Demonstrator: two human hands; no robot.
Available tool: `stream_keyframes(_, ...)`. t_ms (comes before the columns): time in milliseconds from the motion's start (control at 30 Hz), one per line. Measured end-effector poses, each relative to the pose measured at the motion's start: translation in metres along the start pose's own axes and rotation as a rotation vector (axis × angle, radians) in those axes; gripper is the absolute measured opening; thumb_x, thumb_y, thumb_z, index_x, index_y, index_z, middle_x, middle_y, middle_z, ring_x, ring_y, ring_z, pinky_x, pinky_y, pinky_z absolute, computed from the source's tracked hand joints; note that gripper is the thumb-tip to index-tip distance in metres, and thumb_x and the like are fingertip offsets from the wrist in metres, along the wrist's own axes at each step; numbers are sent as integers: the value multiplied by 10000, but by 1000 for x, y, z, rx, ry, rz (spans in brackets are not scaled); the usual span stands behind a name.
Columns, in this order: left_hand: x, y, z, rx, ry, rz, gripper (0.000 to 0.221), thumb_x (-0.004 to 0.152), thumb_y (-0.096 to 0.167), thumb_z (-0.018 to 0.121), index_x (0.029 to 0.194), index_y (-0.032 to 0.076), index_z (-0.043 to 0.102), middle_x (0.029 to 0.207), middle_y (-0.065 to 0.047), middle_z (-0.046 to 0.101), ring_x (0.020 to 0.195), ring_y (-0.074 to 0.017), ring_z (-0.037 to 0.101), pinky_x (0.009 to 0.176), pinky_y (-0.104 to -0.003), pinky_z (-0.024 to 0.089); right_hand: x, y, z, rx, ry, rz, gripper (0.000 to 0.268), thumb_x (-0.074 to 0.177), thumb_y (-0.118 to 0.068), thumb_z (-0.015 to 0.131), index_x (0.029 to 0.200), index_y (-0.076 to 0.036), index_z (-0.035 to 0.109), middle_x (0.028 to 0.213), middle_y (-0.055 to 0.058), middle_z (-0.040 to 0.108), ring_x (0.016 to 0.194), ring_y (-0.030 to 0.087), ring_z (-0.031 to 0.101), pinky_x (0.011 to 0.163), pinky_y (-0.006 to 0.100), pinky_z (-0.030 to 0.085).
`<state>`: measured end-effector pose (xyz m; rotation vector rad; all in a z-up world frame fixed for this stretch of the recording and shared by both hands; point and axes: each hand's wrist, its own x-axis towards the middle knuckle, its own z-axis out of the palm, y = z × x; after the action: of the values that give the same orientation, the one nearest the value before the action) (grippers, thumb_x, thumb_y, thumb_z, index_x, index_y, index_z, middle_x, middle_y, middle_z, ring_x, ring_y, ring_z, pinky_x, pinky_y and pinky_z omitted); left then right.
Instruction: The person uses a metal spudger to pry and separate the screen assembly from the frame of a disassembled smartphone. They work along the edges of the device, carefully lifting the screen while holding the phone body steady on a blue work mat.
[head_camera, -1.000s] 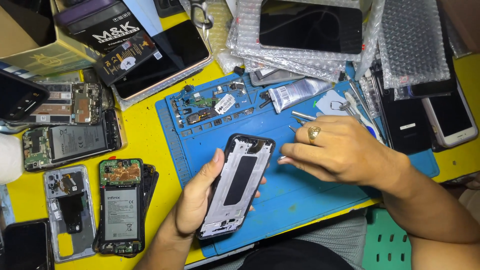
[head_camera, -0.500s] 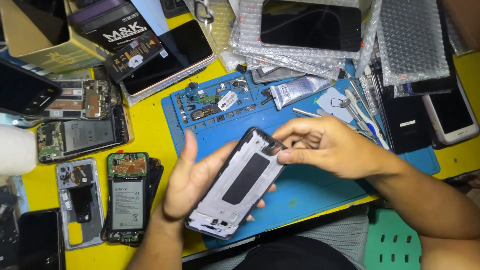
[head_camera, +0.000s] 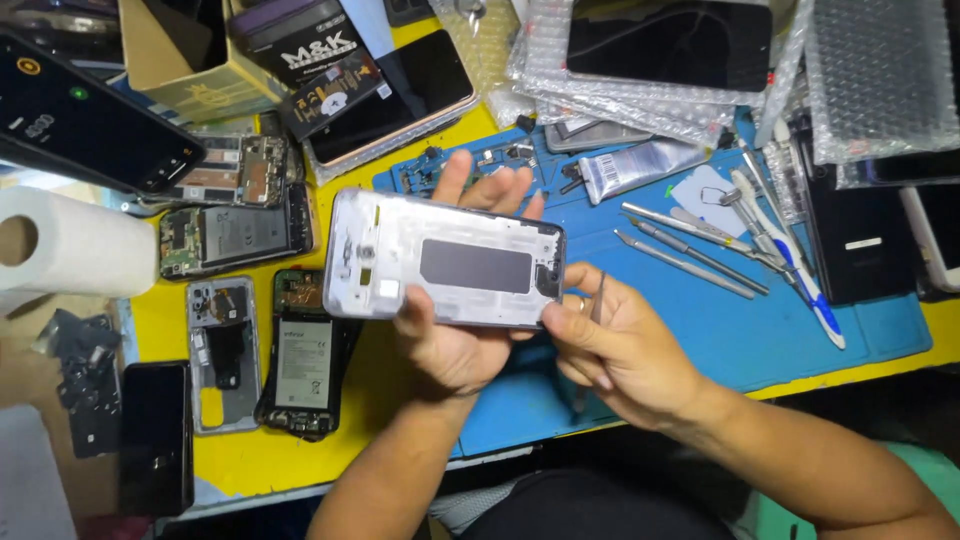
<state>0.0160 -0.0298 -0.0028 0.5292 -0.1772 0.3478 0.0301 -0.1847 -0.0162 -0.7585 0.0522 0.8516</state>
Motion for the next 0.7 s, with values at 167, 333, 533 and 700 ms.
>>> stream_keyframes(167,-3,7,2,-159,133,-78,1062,860,662,622,1594,-62,367,1262,-214,629,1223,-344,602,1115,-504,473,-8,-4,-16,-535,-32,9,317,916,-137,732,1181,-74,570,831,83,640,625,97,475,580,236,367)
stream_keyframes(333,-6,13,-14,-264,189,-123,1274,752,897,426,1601,-53,388,1264,-294,653,1109,-402,673,978,-507,572,-25,-26,-24,-1400,-179,-299,499,1046,-213,442,1523,-73,483,1038,71,591,995,210,562,971,338,423)
stream_keyframes(533,-17,9,-25,-252,110,-154,1220,783,941,417,1520,-24,532,1416,-343,636,1200,-449,699,1044,-557,592,-19,-19,-12,-1584,-275,-906,226,937,12,704,1154,62,663,898,126,700,717,242,613,693,325,495)
stream_keyframes(700,-20,8,-22,-222,110,-153,1272,730,938,426,1530,-48,500,1413,-370,626,1203,-456,698,1081,-573,573,-12,-12,-5,-1591,-340,-952,169,1004,-20,545,1097,50,667,960,153,699,703,270,592,641,350,475)
